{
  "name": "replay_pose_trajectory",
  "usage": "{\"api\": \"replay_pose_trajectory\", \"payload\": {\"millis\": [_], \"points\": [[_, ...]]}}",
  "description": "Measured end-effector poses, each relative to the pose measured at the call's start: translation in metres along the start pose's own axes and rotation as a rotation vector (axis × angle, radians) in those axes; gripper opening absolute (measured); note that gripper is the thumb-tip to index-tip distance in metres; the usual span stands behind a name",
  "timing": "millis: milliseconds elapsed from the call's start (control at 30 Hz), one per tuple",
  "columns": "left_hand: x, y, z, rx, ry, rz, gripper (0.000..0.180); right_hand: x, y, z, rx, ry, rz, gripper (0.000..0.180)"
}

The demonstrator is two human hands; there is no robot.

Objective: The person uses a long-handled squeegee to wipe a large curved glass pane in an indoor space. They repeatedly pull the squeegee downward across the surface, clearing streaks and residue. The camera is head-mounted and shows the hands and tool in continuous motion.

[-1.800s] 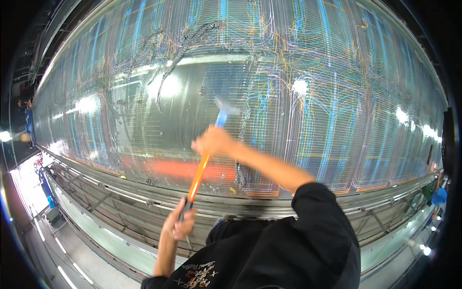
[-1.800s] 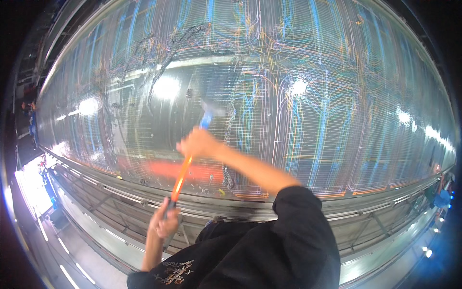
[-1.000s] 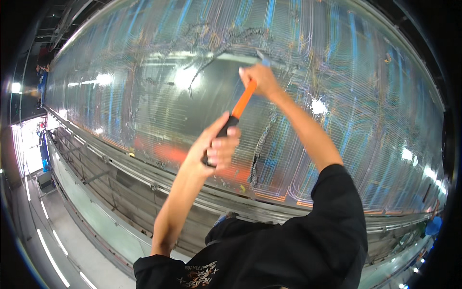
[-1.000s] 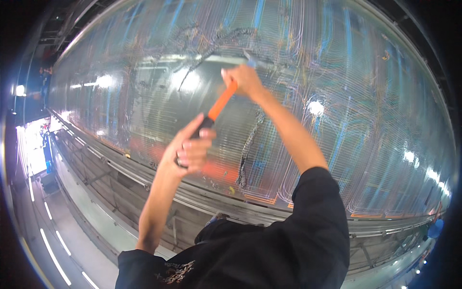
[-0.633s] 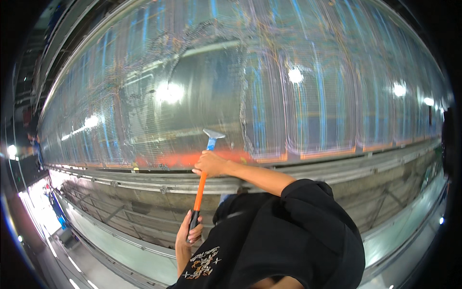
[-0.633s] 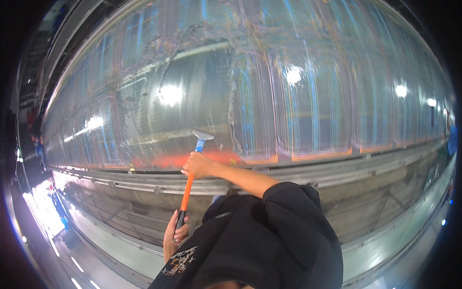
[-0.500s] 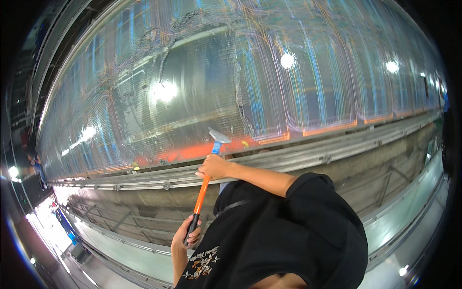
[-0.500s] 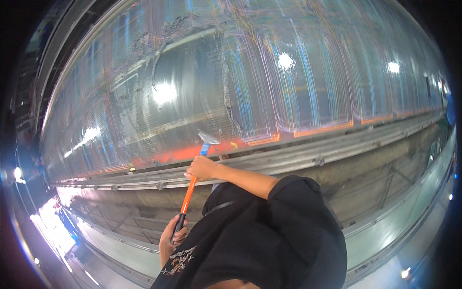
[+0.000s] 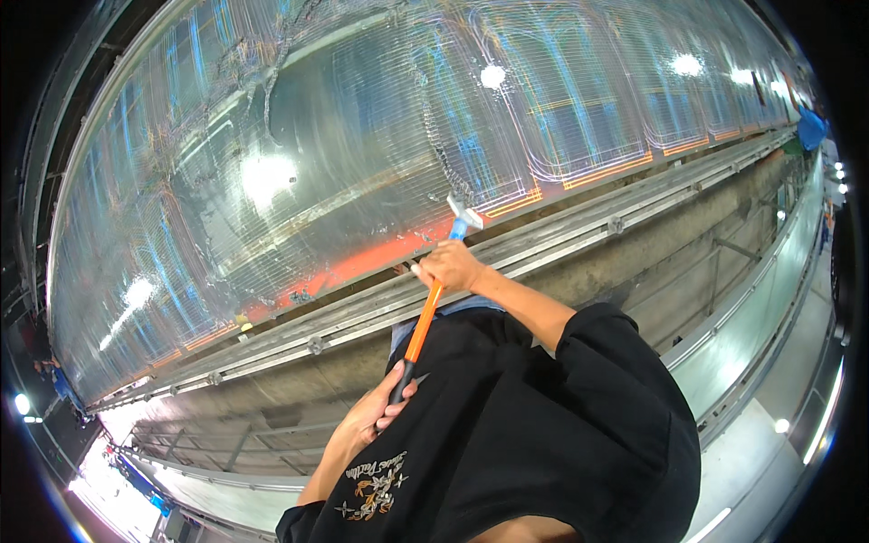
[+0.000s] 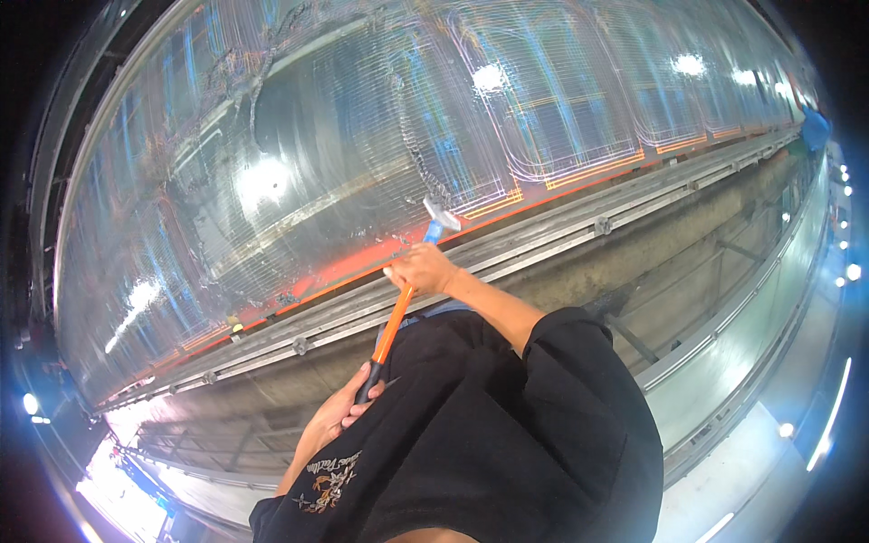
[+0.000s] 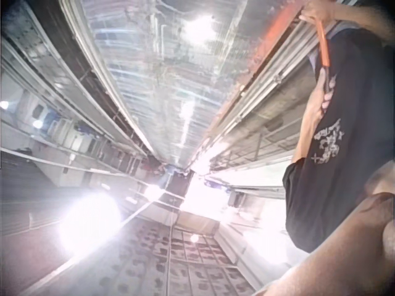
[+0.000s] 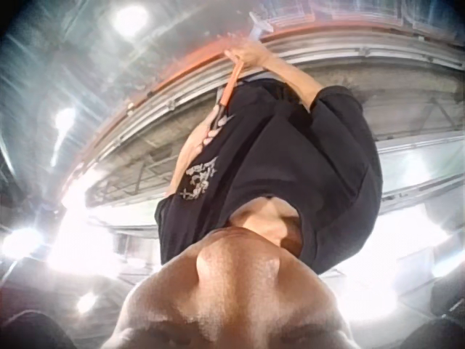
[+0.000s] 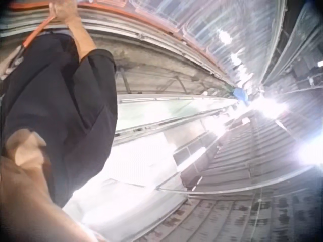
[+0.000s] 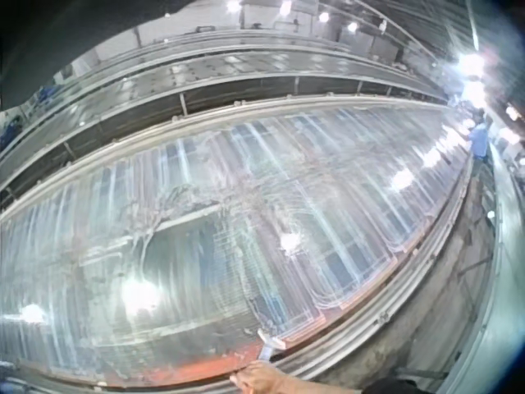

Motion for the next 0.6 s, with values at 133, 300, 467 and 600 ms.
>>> {"api": "replay_pose_trajectory", "payload": {"millis": [133, 300, 467, 600], "points": [[-0.026, -0.019, -0.024, 0.032, 0.068, -0.054, 0.06, 0.014, 0.017, -0.001, 0.027, 0.013, -0.006, 0.038], [-0.013, -0.044, -0.064, -0.027, 0.293, -0.246, 0.065, 0.014, 0.047, -0.021, 0.045, 0.043, -0.1, 0.033], [-0.04, -0.092, -0.134, 0.101, 0.082, -0.145, 0.064, 0.024, 0.105, -0.066, 0.036, 0.083, -0.176, 0.031], [-0.064, -0.131, -0.2, 0.212, -0.124, -0.173, 0.062, 0.046, 0.156, -0.116, 0.01, 0.07, -0.291, 0.032]]}}
Point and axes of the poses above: each hand's wrist, its own y-axis towards the middle knuckle, its own x-axis out of the back of the hand, z = x × y, the point moved 9 cm from there along y, towards the middle knuckle, and after that the axes turned 10 degrees about x, right-handed, at the moved point
